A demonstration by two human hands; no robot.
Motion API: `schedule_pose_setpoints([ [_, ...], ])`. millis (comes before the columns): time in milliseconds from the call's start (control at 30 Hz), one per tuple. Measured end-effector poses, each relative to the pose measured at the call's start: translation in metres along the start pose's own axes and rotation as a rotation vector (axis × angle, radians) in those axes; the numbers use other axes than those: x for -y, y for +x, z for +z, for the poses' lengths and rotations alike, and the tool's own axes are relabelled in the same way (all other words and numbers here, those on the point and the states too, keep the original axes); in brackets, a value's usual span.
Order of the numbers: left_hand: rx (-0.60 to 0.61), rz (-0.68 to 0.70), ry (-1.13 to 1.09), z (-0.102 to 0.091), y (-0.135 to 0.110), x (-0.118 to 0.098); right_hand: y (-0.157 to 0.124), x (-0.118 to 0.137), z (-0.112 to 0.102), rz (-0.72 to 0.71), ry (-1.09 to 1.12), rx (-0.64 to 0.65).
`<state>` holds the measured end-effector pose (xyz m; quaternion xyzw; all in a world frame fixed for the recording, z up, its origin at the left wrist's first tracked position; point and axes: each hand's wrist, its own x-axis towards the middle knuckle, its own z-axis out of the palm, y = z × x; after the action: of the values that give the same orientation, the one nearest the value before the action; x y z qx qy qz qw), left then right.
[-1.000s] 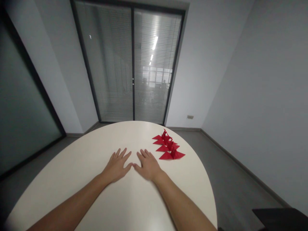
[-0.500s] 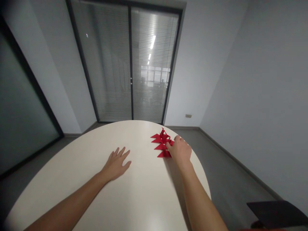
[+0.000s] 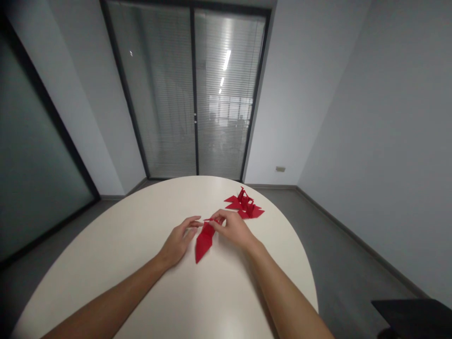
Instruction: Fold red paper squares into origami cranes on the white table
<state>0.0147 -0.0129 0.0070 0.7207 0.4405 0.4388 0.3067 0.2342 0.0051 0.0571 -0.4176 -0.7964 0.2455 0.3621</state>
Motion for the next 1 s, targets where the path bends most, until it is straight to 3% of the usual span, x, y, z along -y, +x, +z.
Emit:
schedule_pose_setpoints([
  [167,-0.030,0.049,-0.025,0.004,0.000,-0.005,0.000,0.000,0.024,0.007,0.076,0.027],
  [367,-0.151,-0.122,-0.279,0.006,0.009,0.010,0.000,-0.002,0.043,0.002,0.246,-0.058],
  [567,-0.257,-0.160,-0.456,0.000,0.014,0.016,-0.006,0.003,0.044,-0.075,0.266,0.057],
  [867,-0.219,-0.193,-0.495,0.002,0.013,0.015,0.000,-0.004,0.053,-0.029,0.241,-0.078],
  [1000,-0.249,-0.205,-0.524,0.004,0.014,0.013,-0.004,-0.003,0.047,-0.097,0.240,-0.018],
])
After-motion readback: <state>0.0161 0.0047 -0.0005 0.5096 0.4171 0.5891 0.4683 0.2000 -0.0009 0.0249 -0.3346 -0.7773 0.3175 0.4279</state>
